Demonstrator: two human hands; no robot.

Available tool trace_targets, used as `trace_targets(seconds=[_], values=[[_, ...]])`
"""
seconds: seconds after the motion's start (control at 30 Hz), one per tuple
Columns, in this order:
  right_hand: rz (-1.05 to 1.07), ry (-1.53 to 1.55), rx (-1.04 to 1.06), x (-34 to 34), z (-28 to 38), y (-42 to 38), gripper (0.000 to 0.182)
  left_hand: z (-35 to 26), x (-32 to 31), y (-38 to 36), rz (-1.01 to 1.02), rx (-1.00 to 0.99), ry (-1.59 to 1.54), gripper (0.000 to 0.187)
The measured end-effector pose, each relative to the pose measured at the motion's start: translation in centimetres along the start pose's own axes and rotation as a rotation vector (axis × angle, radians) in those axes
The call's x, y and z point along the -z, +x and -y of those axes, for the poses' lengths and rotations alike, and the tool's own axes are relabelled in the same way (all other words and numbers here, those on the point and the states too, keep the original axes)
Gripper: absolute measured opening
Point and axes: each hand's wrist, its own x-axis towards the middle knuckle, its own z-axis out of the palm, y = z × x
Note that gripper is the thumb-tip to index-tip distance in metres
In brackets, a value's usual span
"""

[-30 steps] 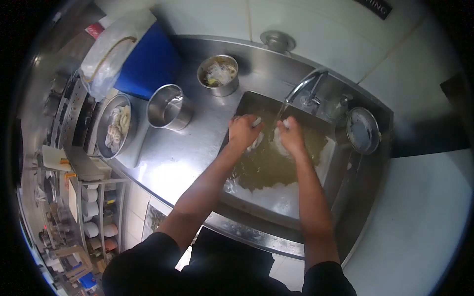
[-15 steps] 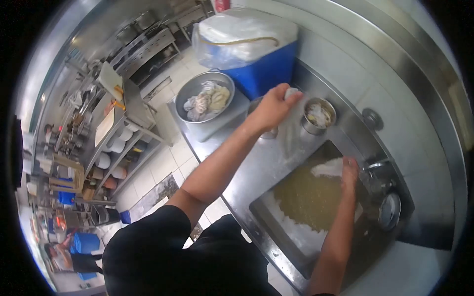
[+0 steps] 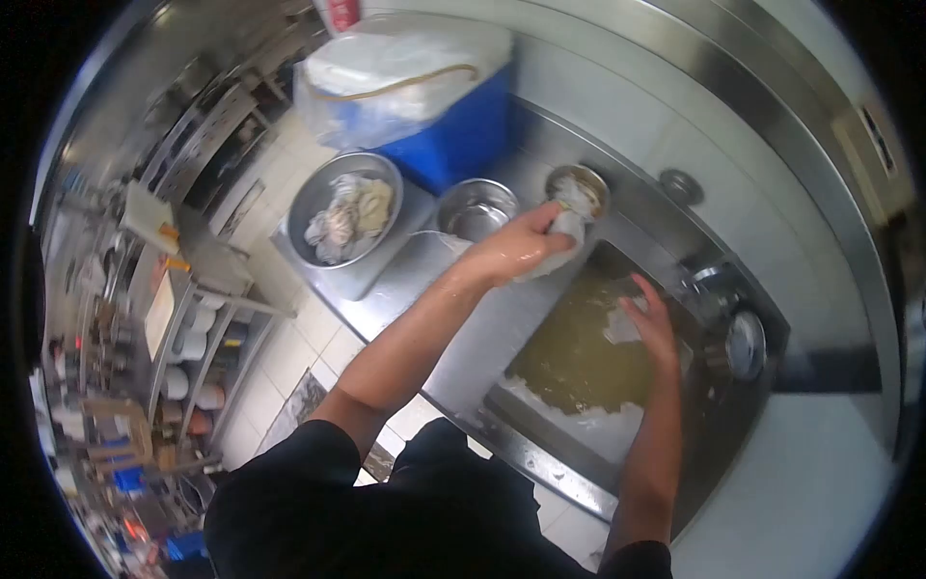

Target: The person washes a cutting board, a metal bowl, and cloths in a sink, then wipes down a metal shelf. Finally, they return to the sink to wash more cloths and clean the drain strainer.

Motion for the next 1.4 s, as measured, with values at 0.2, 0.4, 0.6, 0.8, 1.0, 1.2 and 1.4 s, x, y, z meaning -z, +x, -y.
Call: trace_targets(seconds=[0.2,0.4,0.6,0.8,1.0,1.2,1.4], values=[[0.004,0.219,0.003,1.5,0.3,-0.9,0.055,2.5,-13.2,6.0,0.220,-0.178,0.605,0.042],[-0.112,0.117,-0.072,6.2,-6.5,1.8,0.024,6.7,-17.8,12.9,0.346,-0.075,0.793,0.049],[-0.394,-0.187,0.017,10.3,-8.1,-0.4,0.029,11.3,-17.1,15.5,0.402,0.032,0.892,0.056],[-0.351,-0.070,-0.228,11.1,-6.5,-0.4,0.035,17.0,-19.7,15.8,0.387,0.298,-0.257,0.040],[-0.466,0.384,-0.270,6.0,-6.3,2.3,0.028,20.4,-26.7,14.5,0.315,0.227,-0.412,0.056],[-0.554,0.387,-0.045,5.9,-7.2,1.3,0.026,13.4,-22.0,9.9,0.599,-0.045,-0.076,0.052],[-0.507,0.313,-0.080,5.7,-9.7,4.1,0.030,10.1,-20.5,9.2,0.505,-0.104,0.501,0.080]])
